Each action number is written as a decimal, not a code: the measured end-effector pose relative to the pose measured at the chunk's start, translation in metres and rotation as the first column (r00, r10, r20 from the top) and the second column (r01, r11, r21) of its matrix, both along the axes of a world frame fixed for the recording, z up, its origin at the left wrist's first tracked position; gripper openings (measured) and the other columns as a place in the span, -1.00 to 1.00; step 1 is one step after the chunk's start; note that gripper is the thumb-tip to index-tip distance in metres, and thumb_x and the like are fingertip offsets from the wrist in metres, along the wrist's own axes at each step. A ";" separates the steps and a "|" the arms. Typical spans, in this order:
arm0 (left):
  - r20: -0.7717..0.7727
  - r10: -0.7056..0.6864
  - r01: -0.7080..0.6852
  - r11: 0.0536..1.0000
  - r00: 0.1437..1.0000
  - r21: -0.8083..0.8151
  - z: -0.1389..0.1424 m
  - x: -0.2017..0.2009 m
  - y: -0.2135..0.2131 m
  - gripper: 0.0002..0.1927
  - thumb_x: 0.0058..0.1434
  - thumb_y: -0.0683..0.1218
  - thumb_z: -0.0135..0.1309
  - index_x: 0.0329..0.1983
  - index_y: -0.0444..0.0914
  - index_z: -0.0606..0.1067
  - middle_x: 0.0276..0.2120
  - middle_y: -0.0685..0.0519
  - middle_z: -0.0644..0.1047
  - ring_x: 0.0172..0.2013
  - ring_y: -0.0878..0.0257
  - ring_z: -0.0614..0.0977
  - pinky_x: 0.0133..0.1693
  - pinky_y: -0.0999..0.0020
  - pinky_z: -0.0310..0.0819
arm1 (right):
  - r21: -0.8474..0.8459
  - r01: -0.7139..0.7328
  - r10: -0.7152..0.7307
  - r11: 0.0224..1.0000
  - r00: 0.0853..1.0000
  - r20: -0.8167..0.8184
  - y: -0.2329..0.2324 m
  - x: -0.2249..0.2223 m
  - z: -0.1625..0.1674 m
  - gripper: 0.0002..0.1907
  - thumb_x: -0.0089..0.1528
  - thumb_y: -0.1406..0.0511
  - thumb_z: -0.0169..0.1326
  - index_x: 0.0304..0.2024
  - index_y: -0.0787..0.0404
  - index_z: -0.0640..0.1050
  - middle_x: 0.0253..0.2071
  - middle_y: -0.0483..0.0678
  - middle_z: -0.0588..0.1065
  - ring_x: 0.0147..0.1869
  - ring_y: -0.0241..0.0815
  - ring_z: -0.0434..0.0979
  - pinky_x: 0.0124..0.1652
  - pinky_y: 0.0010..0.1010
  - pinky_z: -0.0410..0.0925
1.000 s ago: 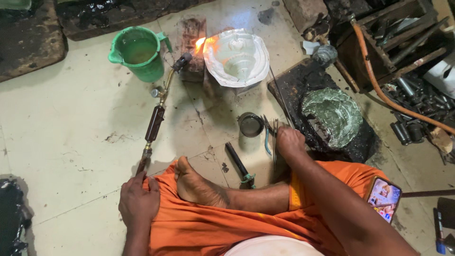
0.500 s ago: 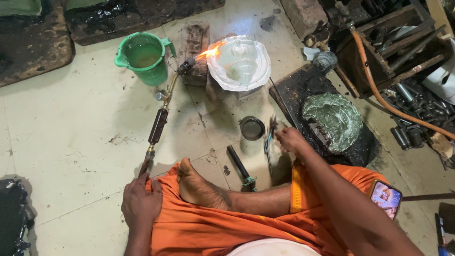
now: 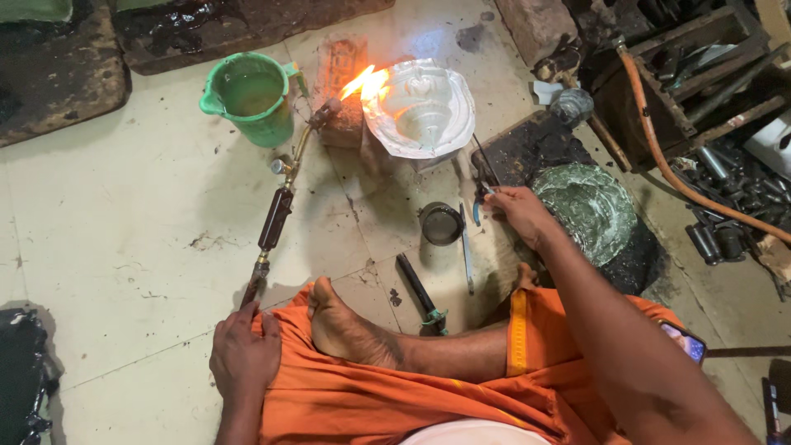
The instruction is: The person sits on the floor holding a gas blowtorch in one hand and a thin metal rod in the other, directing the flame over a white face-shaped mold to melt and smooth wax on its surface. They reposition the mold, adjust the torch, and use the rod to work the heated material across different areas of the mold.
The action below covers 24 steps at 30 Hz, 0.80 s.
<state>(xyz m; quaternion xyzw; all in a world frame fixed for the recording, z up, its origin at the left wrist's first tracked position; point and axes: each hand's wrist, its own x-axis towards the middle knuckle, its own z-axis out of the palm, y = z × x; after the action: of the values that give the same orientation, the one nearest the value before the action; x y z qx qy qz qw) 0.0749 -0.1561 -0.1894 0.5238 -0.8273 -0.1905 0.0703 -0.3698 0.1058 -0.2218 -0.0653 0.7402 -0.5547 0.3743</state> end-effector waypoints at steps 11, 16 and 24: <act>0.108 0.022 -0.027 0.999 0.994 0.047 0.003 -0.010 -0.006 -0.57 0.26 0.12 0.01 0.11 -0.12 0.60 0.04 0.01 0.59 0.09 0.02 0.55 0.10 0.08 0.45 | -0.241 0.120 -0.073 0.963 0.978 0.196 -0.008 -0.010 -0.017 -0.82 0.29 0.29 0.03 -0.40 0.20 0.43 -0.23 -0.04 0.65 -0.09 -0.20 0.57 -0.13 -0.37 0.44; 0.128 0.015 -0.020 0.999 0.992 0.039 0.001 -0.014 -0.008 -0.56 0.25 0.13 0.00 0.12 -0.11 0.59 0.03 0.00 0.59 0.09 0.01 0.55 0.09 0.07 0.45 | -0.094 0.010 -0.007 0.996 0.999 0.038 -0.016 -0.020 -0.021 -0.79 0.33 0.26 0.01 -0.36 0.24 0.50 -0.32 -0.16 0.55 -0.21 -0.32 0.52 -0.21 -0.52 0.42; 0.182 0.027 -0.041 0.997 0.983 0.072 0.000 -0.017 -0.009 -0.55 0.26 0.14 -0.01 0.14 -0.09 0.59 0.05 0.01 0.59 0.10 0.03 0.54 0.10 0.08 0.45 | 0.047 -0.073 0.073 0.996 0.997 -0.007 -0.037 -0.038 -0.019 -0.80 0.34 0.27 0.04 -0.31 0.26 0.57 -0.40 -0.15 0.46 -0.40 -0.37 0.37 -0.37 -0.54 0.28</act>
<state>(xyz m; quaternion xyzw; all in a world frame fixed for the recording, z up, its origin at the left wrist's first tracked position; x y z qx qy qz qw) 0.0575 -0.1650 -0.1898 0.5553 -0.8134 -0.1718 -0.0218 -0.4078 0.0685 -0.2412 -0.0860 0.7516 -0.5230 0.3926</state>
